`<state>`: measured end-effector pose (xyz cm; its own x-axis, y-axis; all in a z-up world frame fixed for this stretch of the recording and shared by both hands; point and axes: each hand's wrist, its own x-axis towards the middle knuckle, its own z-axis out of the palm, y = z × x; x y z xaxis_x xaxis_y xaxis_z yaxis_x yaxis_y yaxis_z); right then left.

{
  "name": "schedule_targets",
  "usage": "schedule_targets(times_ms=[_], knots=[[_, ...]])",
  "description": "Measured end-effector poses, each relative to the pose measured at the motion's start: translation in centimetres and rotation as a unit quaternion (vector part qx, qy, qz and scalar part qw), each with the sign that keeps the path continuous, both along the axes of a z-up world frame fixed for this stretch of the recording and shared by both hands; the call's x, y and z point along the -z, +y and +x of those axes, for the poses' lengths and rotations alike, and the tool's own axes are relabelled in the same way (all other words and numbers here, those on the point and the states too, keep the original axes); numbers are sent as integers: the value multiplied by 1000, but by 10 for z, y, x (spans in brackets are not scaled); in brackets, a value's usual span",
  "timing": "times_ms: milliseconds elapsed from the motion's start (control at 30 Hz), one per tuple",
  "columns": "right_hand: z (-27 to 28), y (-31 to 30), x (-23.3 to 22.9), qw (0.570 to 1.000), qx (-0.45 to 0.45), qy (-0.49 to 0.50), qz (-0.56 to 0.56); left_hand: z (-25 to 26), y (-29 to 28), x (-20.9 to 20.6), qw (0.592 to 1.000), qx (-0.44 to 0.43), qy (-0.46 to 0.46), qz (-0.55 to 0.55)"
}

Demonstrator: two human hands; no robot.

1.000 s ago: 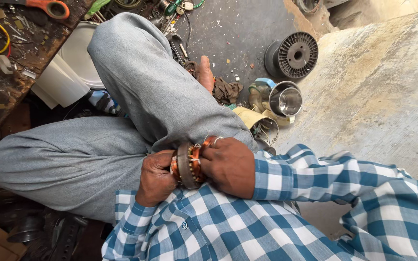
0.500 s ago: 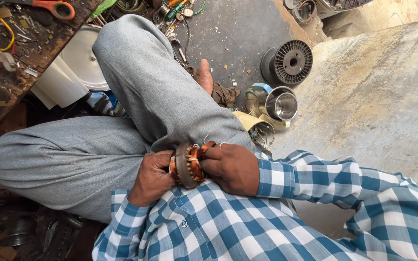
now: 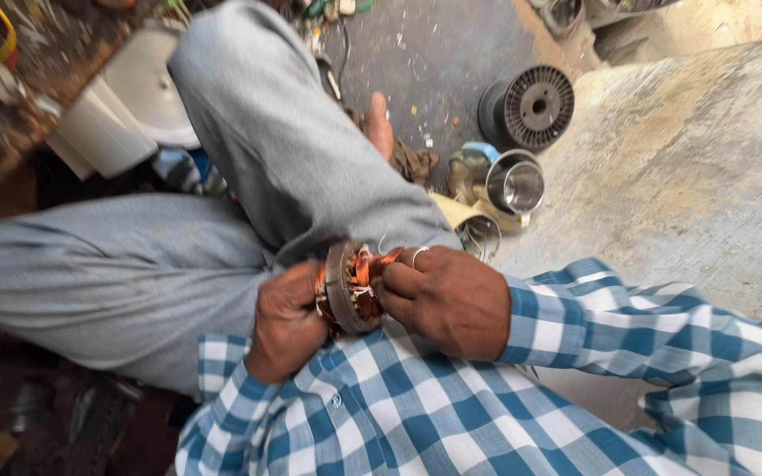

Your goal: The person sits cross-legged on the floor and winds copper wire around a motor stator by hand. They repeatedly wrap the wire, adjust the coils, and use a small tool to tuck the wire into the stator slots.

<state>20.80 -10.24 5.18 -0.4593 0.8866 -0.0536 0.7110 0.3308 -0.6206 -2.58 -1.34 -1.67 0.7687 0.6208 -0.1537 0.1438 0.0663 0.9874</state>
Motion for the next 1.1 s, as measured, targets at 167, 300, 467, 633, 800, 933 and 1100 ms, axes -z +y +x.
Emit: schedule_targets(times_ms=[167, 300, 467, 633, 800, 933, 1100], knots=[[3, 10, 4, 999, -10, -17, 30, 12, 9, 12, 1000, -27, -8, 5], [15, 8, 10, 976, 1, 83, 203, 1, 8, 20, 1000, -19, -6, 14], [22, -13, 24, 968, 110, 111, 198, 5, 7, 20, 1000, 2, 20, 5], [25, -19, 33, 986, 111, 92, 85, 7, 8, 19, 999, 3, -17, 32], [24, -18, 37, 986, 143, 62, 64, 7, 9, 23, 1000, 18, -8, 7], [27, -14, 33, 985, 147, 90, 6, 6, 8, 26, 1000, 14, -15, 6], [22, -8, 32, 984, 132, 121, -25, 1, 8, 26, 1000, 22, 2, -4]])
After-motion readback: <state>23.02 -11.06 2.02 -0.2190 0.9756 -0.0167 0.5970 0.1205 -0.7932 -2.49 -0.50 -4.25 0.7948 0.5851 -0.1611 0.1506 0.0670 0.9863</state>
